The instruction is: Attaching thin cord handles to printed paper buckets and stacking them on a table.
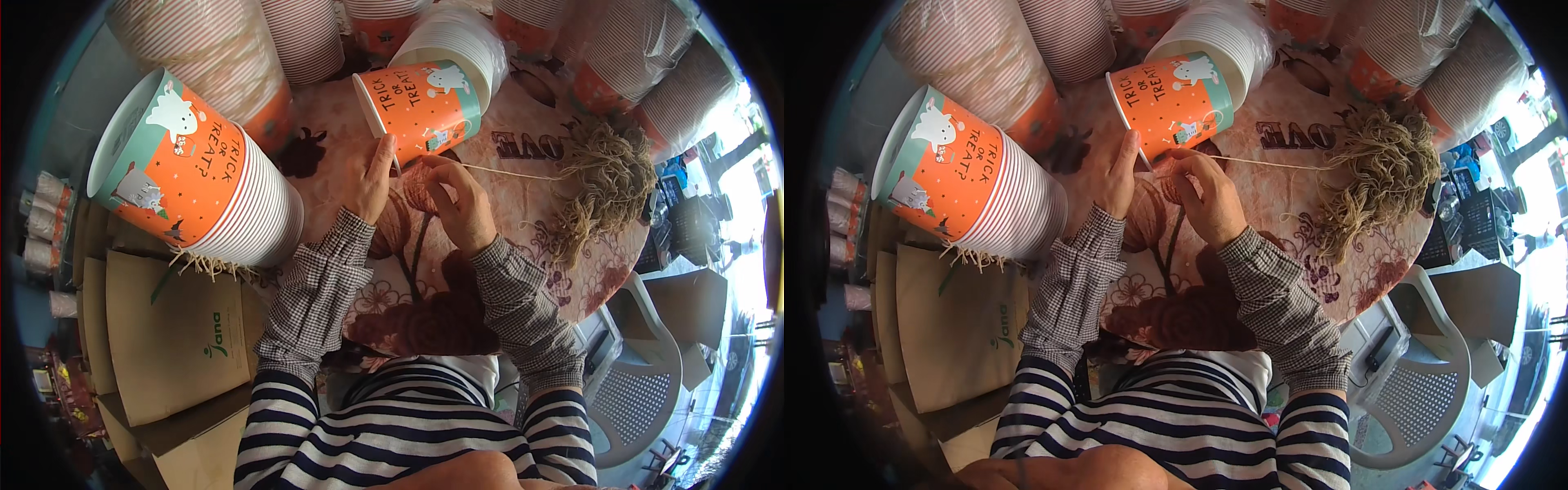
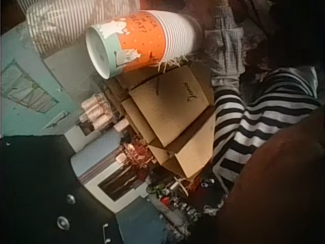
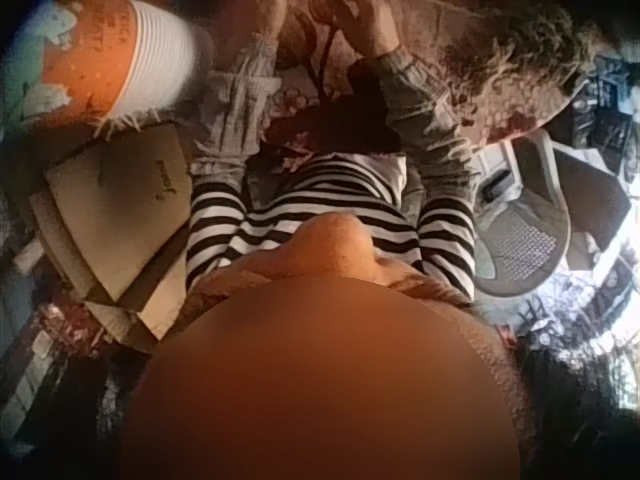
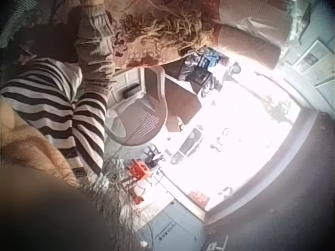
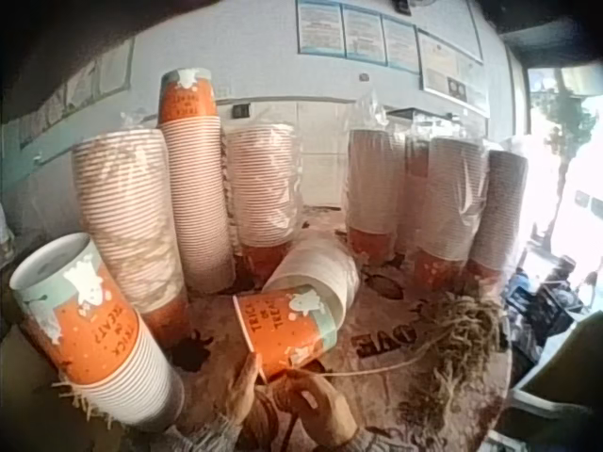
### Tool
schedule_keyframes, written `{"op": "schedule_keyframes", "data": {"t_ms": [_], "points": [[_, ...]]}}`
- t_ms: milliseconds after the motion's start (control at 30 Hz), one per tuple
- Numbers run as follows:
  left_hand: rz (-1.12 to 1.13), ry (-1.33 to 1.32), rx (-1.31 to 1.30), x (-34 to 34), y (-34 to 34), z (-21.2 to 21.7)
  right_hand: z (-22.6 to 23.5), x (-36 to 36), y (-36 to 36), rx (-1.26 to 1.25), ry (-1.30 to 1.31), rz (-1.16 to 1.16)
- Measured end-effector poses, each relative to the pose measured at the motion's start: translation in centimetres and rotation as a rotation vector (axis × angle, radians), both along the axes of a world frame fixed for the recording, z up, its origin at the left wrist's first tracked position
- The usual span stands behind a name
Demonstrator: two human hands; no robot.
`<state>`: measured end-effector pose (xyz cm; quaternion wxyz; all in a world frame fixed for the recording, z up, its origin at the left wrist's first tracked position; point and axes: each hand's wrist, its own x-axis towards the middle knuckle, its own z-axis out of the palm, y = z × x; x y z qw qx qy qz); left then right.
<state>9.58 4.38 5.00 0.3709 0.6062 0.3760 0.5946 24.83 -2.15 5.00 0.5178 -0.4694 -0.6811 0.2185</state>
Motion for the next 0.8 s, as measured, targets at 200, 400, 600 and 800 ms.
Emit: {"op": "schedule_keyframes", "data": {"t_ms": [200,400,600,800], "points": [[0.085,0.110,-0.082,-1.3,0.9,-0.4,-0.1,-0.5,-0.1,0.021,-0.099,0.020],[0.146,-0.054,-0.054,-1.9,0.9,1.7,0.7,-1.5,-1.0,0.123,-0.099,0.119],[0.013,0.266,0.170,-0.5,-0.5,2.0,0.5,-0.9,-0.5,0.212,-0.193,-0.074],[-0.219,0.047,-0.011,1.0,-0.1,-2.1,-0.3,-0.4,0.3,0.152,-0.131,-0.102]]}}
